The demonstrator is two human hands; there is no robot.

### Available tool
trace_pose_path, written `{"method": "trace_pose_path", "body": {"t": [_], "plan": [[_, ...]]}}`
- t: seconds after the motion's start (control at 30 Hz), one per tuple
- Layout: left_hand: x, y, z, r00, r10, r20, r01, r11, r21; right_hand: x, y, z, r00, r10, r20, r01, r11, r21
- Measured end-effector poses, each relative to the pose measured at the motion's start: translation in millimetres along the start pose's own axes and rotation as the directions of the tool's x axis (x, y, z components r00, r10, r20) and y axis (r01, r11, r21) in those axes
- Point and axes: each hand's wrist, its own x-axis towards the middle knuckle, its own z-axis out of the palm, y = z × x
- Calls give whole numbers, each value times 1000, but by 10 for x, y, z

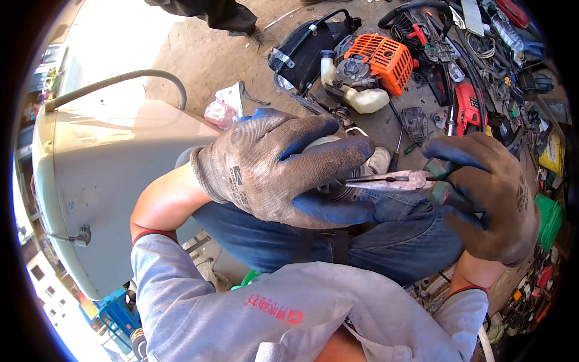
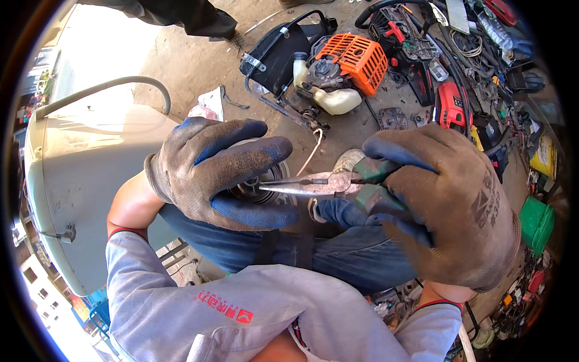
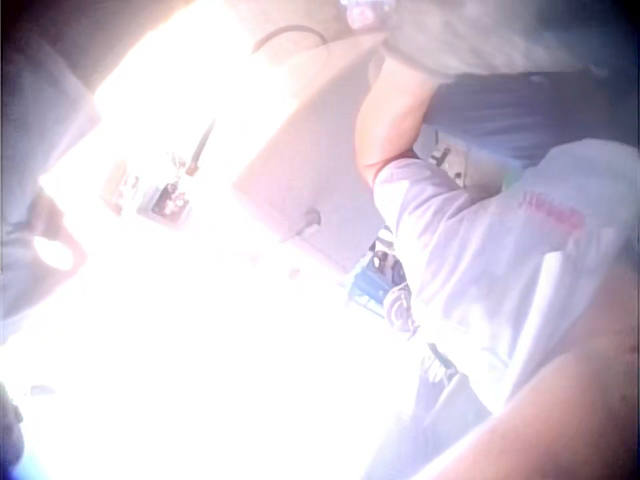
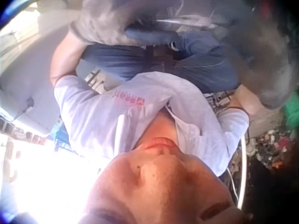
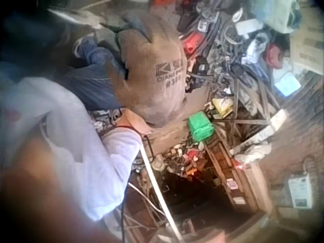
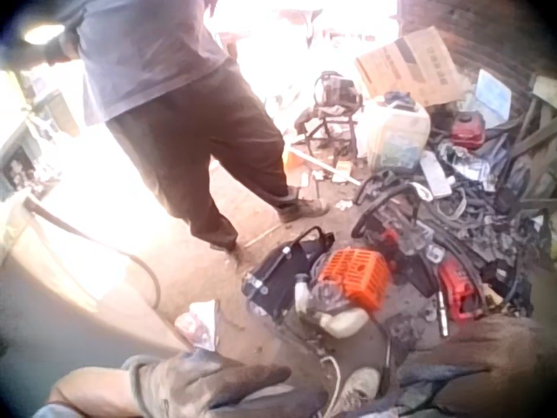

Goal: The person disassembles a small engine starter assembly, removes the pull cord, and uses a power drill to work on the component. They then reassemble the starter housing and pull cord mechanism.

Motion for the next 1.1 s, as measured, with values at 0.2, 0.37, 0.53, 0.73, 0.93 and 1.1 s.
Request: {"method": "trace_pose_path", "body": {"t": [0.2, 0.37, 0.53, 0.73, 0.93, 1.1], "plan": [[77, 37, 119, 999, -39, 4, 39, 999, -18, -71, -193, 64, 998, 69, 4, -66, 972, -224], [72, 212, 243, 977, -211, -7, 211, 977, -16, -105, -208, 144, 998, 65, -2, -64, 974, -219], [126, 201, 289, 975, -213, -62, 209, 976, -66, -133, -226, 106, 996, 85, 22, -77, 969, -236], [240, 183, 185, 944, -322, 75, 328, 941, -89, -122, -220, 131, 995, 90, 34, -79, 968, -236], [233, -58, 283, 910, -288, 299, 368, 894, -257, 9, -56, 223, 992, 99, 77, -88, 987, -136], [113, -354, 441, 897, -82, 435, 375, 664, -648, 116, 684, 340, 954, 198, 226, -269, 895, 355]]}}
